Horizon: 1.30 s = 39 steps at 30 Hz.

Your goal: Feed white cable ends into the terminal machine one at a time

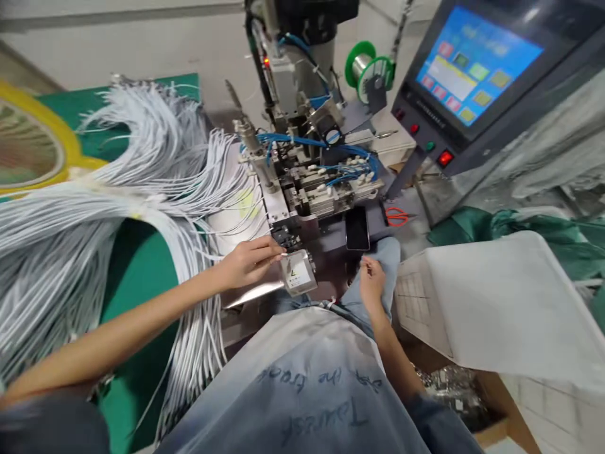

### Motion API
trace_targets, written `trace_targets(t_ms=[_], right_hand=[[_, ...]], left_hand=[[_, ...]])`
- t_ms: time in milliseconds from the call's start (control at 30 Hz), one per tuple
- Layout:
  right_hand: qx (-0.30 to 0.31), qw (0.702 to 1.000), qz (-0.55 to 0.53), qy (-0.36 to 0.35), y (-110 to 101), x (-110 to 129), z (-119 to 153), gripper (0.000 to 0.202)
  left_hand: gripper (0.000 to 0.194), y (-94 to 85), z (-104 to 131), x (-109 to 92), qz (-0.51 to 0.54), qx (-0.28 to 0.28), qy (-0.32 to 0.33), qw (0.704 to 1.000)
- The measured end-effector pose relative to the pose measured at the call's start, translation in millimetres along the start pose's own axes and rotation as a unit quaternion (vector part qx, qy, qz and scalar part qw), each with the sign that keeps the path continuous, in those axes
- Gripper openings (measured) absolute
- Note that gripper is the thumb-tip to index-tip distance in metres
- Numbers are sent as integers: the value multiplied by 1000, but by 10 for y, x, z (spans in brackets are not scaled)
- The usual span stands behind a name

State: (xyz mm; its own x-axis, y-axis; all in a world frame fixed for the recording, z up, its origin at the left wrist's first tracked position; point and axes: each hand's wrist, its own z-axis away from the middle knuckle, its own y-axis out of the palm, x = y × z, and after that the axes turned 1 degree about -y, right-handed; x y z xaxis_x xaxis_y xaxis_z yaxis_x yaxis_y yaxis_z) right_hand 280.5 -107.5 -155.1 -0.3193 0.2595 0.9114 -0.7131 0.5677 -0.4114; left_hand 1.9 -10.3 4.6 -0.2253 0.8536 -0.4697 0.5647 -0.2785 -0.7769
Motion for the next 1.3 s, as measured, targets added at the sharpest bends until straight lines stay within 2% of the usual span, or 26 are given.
trace_targets(t_ms=[67, 200, 267, 333, 467, 567, 667, 800, 933, 1000, 1067, 1167, 1300], right_hand=[[19, 997, -65, -46, 39, 443, 47, 27], [143, 970, -158, -119, 259, 1282, 179, 19], [200, 950, -185, -154, 409, 1551, 235, 18], [221, 938, -197, -181, 538, 1708, 276, 16], [192, 940, -186, -212, 641, 1810, 318, 13], [185, 944, -173, -211, 627, 1817, 325, 14], [205, 946, -167, -187, 604, 1824, 331, 16], [230, 949, -148, -155, 541, 1875, 302, 19], [290, 939, -115, -142, 459, 1930, 195, 18], [306, 936, -113, -135, 457, 1927, 160, 17], [294, 938, -136, -125, 497, 1904, 175, 17], [236, 946, -190, -115, 605, 1859, 293, 19], [170, 957, -201, -119, 686, 1837, 429, 23]], left_hand=[[15, 55, -99, 44, 9, -45, -3, 999], [13, 63, -147, 67, 32, -131, -13, 991], [11, 52, -130, 64, 50, -163, -24, 985], [10, 42, -112, 61, 67, -175, -38, 981], [14, 6, -95, 66, 85, -172, -73, 979], [19, -41, -89, 71, 86, -128, -94, 984], [21, -69, -82, 71, 66, -100, -96, 988], [24, -55, -74, 74, 17, -108, -75, 991], [25, -17, -66, 80, -27, -93, -55, 994], [23, 7, -64, 72, -31, -108, -60, 992], [22, 35, -63, 52, -11, -136, -82, 987], [21, 72, -61, 12, 53, -166, -125, 977], [21, 88, -58, -5, 84, -184, -126, 971]])
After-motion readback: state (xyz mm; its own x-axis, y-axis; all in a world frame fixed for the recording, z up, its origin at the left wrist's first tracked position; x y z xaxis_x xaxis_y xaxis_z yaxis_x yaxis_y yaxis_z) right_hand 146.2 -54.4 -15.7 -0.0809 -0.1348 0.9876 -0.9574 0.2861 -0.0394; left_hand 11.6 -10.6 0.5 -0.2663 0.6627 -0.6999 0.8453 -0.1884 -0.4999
